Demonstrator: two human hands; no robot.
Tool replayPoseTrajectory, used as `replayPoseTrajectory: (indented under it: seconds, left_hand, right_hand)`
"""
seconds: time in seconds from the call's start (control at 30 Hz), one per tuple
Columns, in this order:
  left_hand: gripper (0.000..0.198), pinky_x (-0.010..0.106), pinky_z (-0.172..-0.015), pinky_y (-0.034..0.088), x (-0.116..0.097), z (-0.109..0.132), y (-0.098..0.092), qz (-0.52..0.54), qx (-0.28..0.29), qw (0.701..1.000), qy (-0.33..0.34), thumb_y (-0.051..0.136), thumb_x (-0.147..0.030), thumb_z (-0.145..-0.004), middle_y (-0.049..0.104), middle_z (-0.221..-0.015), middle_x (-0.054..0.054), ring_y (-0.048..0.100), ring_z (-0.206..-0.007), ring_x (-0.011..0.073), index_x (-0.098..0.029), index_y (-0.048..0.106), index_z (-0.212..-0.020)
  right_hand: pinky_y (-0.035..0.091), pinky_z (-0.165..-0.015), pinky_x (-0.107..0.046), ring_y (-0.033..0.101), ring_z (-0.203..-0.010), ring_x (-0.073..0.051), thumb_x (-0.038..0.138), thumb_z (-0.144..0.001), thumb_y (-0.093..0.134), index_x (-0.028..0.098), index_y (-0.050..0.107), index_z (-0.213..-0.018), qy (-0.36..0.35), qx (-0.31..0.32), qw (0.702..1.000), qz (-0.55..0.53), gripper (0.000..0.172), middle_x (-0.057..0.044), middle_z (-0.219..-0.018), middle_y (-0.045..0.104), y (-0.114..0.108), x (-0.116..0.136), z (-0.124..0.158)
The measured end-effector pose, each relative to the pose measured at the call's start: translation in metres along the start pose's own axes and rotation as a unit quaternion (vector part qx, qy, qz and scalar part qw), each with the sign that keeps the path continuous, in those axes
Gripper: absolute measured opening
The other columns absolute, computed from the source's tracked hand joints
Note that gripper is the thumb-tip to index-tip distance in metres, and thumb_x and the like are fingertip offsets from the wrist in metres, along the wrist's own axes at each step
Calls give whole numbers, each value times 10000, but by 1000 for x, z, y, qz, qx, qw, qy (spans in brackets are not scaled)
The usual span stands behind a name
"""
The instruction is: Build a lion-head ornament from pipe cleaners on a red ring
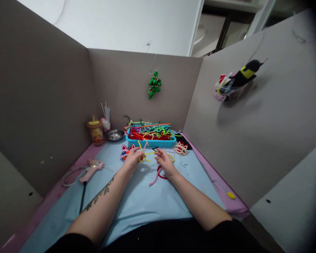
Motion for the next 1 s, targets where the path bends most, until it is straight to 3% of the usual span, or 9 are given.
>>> replayPoseTrajectory:
  seconds: [0.13,0.23,0.3,0.5,0.7,0.87,1.0]
  left_hand:
    - [648,217,-541,370,-7,5,17,-95,81,990,57,731,-271,-590,553,-581,-49,528,-527,101,-138,413,-1139]
    - [660,210,-538,358,-4,12,32,-126,151,978,66,716,-291,-624,543,-584,-53,518,-531,96,-141,387,-1176]
    - [658,203,-525,344,-3,15,36,-141,166,973,75,707,-302,-640,540,-590,-53,509,-531,93,-145,377,-1187]
    - [651,197,-499,322,-8,16,38,-160,166,967,109,703,-320,-646,542,-582,-53,485,-513,93,-159,387,-1192]
    - [577,205,-522,346,-13,9,27,-136,108,978,114,704,-298,-636,576,-604,-35,524,-543,110,-167,448,-1136]
    - [524,211,-547,360,-12,8,25,-141,102,978,119,653,-314,-683,565,-583,-36,533,-561,119,-154,446,-1137]
    - [477,206,-516,322,-16,11,27,-167,99,971,138,611,-283,-710,514,-539,-54,491,-519,114,-157,459,-1144]
  right_hand:
    - [431,-787,-308,546,-962,-198,468,-690,634,196,569,-1082,-4,-9,999,33,482,-86,-1081,596,-4,2,-2]
    - [431,-764,-304,576,-831,-184,449,-693,635,169,655,-862,1,28,999,41,328,-54,-867,651,7,6,1]
    - [433,-703,-289,572,-722,-163,441,-681,645,160,666,-777,13,44,998,37,298,-34,-746,647,13,7,4]
    - [403,-589,-255,520,-589,-122,426,-617,698,159,659,-781,42,39,998,2,316,0,-635,611,16,1,7]
    - [393,-591,-256,508,-575,-116,420,-625,694,162,646,-685,57,60,997,-6,269,4,-608,593,18,-6,6]
    - [399,-581,-251,509,-569,-111,447,-647,657,161,635,-776,66,25,997,-34,314,2,-627,592,10,-12,4]
    - [370,-506,-222,459,-493,-87,485,-668,619,173,554,-719,64,-41,995,-64,323,27,-557,534,-5,-17,-1]
Point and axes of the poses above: each hand's wrist, its own z-axis away from the middle knuckle, its own y-axis out of the palm, x = y × z, the point moved 10 cm from there along -z, towards the middle knuckle
